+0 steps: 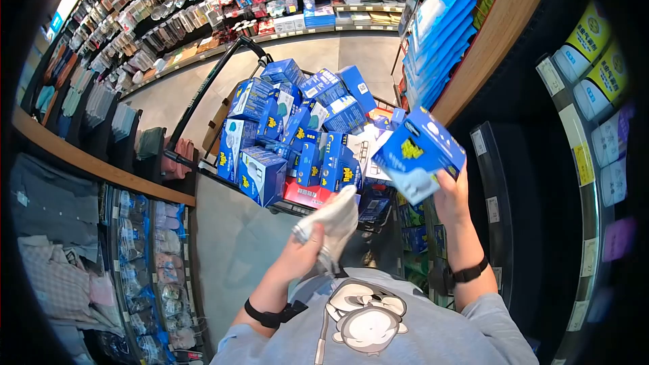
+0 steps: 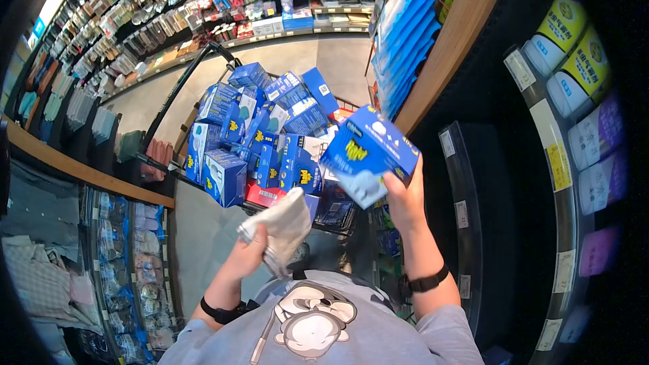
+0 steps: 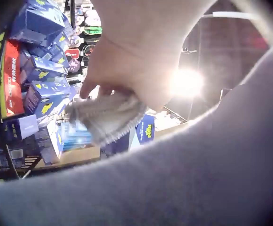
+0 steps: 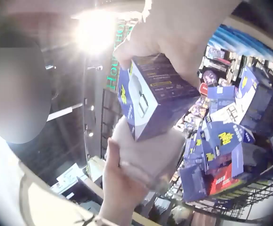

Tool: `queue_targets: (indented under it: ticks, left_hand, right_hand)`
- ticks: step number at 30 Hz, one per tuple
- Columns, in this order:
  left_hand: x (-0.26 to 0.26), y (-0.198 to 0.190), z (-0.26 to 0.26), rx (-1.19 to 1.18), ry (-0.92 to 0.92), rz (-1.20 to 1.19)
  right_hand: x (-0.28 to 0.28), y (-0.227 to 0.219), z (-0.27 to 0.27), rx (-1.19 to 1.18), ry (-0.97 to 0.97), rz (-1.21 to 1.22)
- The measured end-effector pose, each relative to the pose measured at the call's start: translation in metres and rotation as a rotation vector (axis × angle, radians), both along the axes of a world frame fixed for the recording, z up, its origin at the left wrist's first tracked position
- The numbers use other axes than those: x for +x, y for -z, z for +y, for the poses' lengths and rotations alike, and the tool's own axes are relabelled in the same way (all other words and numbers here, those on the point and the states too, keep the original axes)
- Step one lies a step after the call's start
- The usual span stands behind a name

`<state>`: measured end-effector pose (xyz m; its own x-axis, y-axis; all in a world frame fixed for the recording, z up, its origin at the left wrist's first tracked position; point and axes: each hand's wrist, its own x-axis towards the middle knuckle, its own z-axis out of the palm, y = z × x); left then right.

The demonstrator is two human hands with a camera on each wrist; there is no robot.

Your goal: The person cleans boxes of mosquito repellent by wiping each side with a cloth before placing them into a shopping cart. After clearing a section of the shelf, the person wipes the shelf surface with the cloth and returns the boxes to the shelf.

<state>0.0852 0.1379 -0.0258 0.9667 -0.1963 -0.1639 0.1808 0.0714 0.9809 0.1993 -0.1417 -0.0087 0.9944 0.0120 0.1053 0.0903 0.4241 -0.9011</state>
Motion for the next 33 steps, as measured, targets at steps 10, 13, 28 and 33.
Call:
queue_targets:
  ticks: [10, 13, 28, 33]
  left_hand:
    - [-0.028, 0.012, 0.032, -0.116, -0.394, 0.180]
    - [-0.035, 0.014, 0.037, -0.134, -0.404, 0.157]
    - [-0.034, 0.017, 0.052, -0.177, -0.357, 0.161]
    - [-0.025, 0.012, 0.053, -0.184, -0.301, 0.161]
  right_hand:
    - [0.113, 0.036, 0.033, -0.516, 0.004, -0.264]
    - [0.128, 0.038, 0.041, -0.704, -0.199, -0.290]
    - [0.111, 0.037, 0.036, -1.109, -0.305, -0.407]
    - [0.093, 0.028, 0.027, -1.056, -0.222, -0.370]
